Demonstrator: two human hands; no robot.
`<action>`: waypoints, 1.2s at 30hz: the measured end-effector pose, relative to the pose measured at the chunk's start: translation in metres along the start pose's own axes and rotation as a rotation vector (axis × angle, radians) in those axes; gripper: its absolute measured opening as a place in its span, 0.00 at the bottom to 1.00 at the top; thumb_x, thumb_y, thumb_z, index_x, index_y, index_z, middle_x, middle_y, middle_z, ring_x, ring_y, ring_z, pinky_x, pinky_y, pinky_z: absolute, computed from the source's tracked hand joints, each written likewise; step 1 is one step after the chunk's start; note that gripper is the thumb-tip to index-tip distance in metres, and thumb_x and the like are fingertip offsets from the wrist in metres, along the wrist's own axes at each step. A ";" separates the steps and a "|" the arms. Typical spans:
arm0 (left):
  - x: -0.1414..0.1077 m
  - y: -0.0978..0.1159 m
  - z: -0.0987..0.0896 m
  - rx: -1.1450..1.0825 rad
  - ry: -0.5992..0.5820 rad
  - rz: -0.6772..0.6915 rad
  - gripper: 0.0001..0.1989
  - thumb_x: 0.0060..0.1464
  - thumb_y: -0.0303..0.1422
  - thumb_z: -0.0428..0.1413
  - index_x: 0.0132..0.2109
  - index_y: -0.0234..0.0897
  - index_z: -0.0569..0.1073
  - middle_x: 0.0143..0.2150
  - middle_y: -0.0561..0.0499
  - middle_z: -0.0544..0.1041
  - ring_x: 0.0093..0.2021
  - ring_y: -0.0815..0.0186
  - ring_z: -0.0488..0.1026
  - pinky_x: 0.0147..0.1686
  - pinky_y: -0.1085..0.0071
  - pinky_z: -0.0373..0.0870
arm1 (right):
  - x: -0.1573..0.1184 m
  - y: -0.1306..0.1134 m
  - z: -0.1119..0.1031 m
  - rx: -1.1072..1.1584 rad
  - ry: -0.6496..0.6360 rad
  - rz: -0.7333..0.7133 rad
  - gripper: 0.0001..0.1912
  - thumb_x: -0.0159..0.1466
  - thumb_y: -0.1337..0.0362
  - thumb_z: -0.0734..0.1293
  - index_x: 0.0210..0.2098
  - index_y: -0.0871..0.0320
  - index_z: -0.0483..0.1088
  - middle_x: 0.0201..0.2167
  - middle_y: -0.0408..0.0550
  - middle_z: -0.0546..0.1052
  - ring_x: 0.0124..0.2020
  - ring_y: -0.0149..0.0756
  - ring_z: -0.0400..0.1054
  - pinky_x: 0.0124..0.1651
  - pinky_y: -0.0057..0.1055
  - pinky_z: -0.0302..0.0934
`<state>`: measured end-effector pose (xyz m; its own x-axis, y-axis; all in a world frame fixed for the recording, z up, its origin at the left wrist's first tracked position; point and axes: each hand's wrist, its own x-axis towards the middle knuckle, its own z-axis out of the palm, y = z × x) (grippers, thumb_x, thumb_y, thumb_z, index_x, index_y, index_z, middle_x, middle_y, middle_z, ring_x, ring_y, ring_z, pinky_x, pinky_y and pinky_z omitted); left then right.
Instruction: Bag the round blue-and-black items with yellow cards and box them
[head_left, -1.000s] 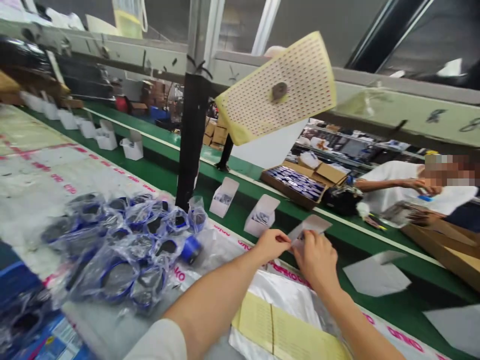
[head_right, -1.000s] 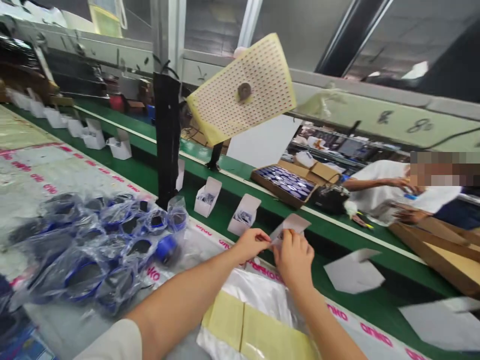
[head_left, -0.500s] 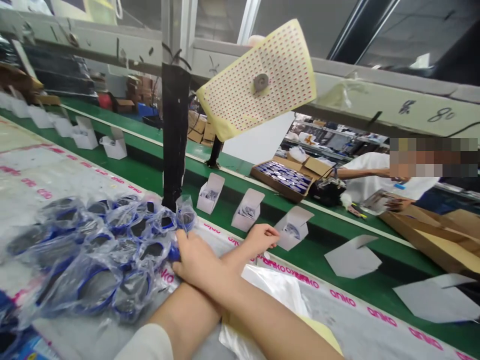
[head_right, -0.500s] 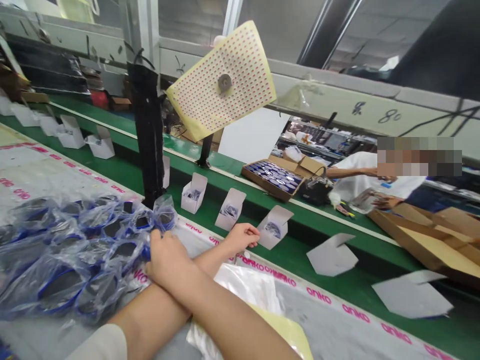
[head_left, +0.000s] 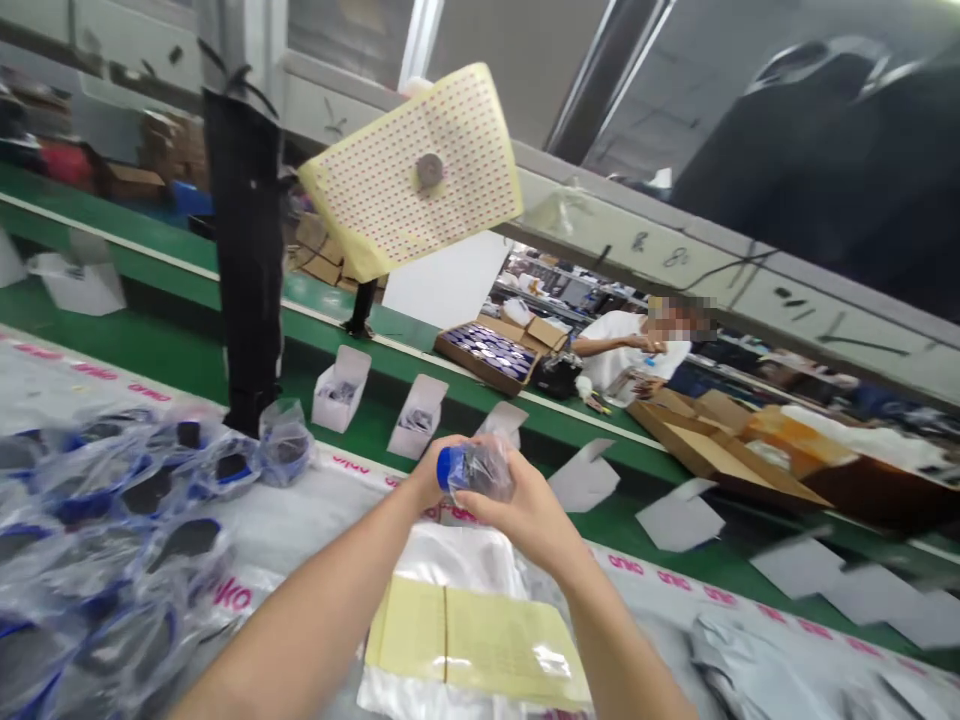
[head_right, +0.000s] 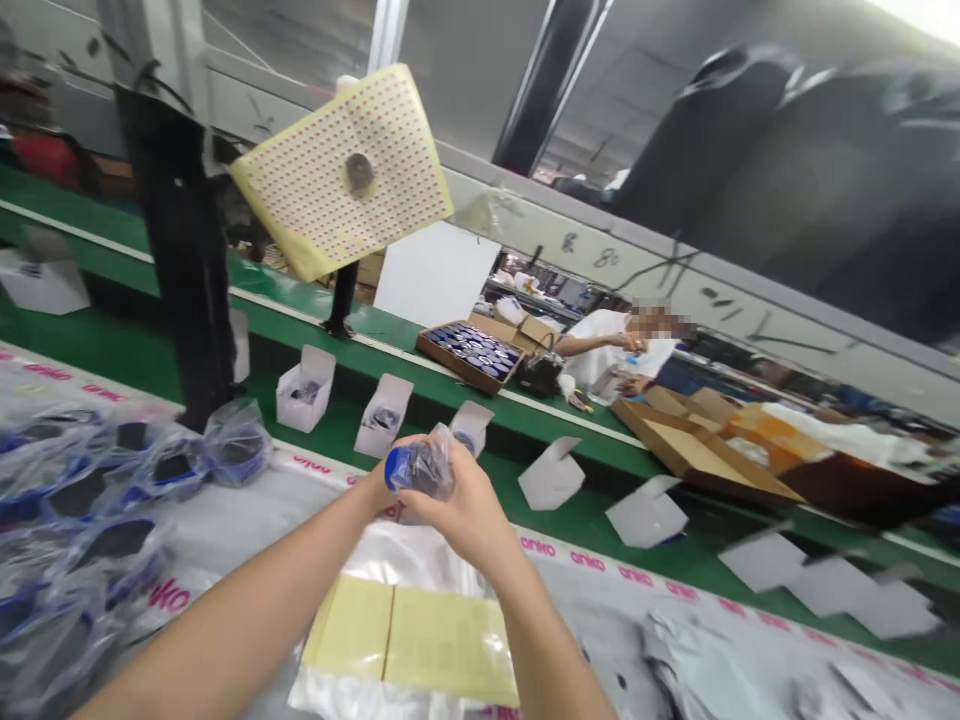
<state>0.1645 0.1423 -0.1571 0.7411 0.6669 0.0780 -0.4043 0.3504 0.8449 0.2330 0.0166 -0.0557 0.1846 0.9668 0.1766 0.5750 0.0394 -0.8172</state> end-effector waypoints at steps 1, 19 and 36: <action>0.002 0.003 0.002 -0.021 -0.046 -0.046 0.26 0.52 0.54 0.62 0.41 0.32 0.77 0.36 0.46 0.79 0.36 0.63 0.76 0.42 0.66 0.73 | -0.001 0.010 -0.009 -0.005 0.049 0.007 0.29 0.54 0.59 0.74 0.54 0.56 0.69 0.48 0.51 0.76 0.48 0.46 0.72 0.54 0.42 0.66; -0.007 0.054 0.062 0.257 -0.150 -0.220 0.46 0.44 0.55 0.67 0.67 0.43 0.65 0.63 0.41 0.73 0.50 0.56 0.77 0.39 0.68 0.77 | 0.009 0.067 -0.031 0.646 0.400 0.072 0.31 0.47 0.57 0.79 0.47 0.56 0.69 0.39 0.44 0.77 0.39 0.37 0.71 0.46 0.35 0.67; 0.002 0.014 0.045 1.000 -0.108 0.004 0.34 0.42 0.27 0.61 0.60 0.42 0.74 0.56 0.46 0.80 0.57 0.48 0.75 0.58 0.61 0.67 | 0.004 0.094 -0.025 0.018 0.255 0.180 0.17 0.51 0.70 0.72 0.41 0.55 0.74 0.41 0.44 0.79 0.44 0.42 0.72 0.51 0.40 0.65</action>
<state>0.1850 0.1189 -0.1213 0.8055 0.5862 0.0870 0.1925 -0.3978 0.8971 0.3080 0.0177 -0.1179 0.4772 0.8644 0.1584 0.5012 -0.1196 -0.8571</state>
